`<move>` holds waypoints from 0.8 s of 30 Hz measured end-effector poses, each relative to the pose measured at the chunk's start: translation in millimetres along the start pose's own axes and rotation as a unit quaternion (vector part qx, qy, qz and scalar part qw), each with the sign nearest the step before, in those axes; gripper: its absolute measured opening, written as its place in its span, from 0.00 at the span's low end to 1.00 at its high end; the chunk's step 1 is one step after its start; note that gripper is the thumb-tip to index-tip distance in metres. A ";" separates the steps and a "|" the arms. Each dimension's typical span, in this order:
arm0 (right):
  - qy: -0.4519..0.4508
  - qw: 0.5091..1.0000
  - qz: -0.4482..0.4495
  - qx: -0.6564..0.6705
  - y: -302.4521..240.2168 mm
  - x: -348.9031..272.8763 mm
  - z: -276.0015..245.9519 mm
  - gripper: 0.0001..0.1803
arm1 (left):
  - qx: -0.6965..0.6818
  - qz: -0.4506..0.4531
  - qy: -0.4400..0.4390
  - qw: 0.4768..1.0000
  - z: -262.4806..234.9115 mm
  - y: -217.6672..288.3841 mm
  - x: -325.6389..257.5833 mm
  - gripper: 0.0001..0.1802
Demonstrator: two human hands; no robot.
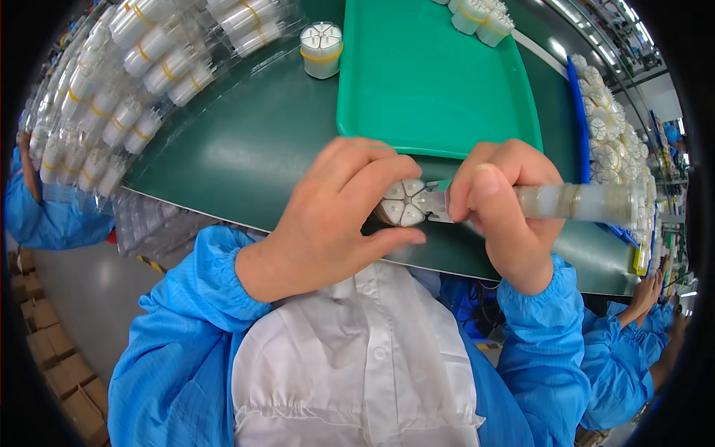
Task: The person uses a syringe-like tool to apply a substance to the center of small white cylindrical objects. They pick up each object from a green tray, apply the substance, and place it into a blue tray. The process is repeated for multiple items in a factory setting.
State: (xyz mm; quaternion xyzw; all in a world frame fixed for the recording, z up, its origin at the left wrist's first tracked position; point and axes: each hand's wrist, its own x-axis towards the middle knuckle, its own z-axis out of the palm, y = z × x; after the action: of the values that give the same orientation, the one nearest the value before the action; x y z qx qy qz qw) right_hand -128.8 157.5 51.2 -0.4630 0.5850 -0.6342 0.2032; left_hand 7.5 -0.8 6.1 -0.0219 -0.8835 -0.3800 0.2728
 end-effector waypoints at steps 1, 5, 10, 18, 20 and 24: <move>-0.002 1.000 -0.008 -0.018 -0.1 0.1 0.9 0.14 | 0.003 -0.007 -0.001 1.000 -2.9 1.3 0.8 0.34; -0.011 1.000 0.006 0.012 -3.3 -1.0 -1.7 0.13 | 0.005 0.012 0.005 1.000 -1.0 1.1 -0.1 0.33; 0.042 0.997 0.013 0.061 -10.5 0.7 -8.7 0.13 | -0.034 0.018 0.001 0.999 -0.3 -0.7 3.4 0.32; 0.006 1.000 0.000 -0.006 3.4 0.7 -4.8 0.14 | -0.002 0.014 -0.003 1.000 -0.8 5.2 9.3 0.29; 0.010 1.000 0.009 0.011 1.9 0.6 -4.6 0.14 | 0.037 0.017 -0.015 0.999 0.3 3.2 10.8 0.30; 0.059 0.995 0.024 0.076 -6.4 0.9 -5.4 0.13 | 0.002 0.027 -0.001 1.000 3.5 0.7 8.9 0.32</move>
State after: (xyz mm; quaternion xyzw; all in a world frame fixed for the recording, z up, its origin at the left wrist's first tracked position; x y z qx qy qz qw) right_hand -131.9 161.3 58.0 -0.3944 0.5568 -0.6978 0.2180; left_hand -1.6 0.6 9.0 -0.0458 -0.8837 -0.3709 0.2819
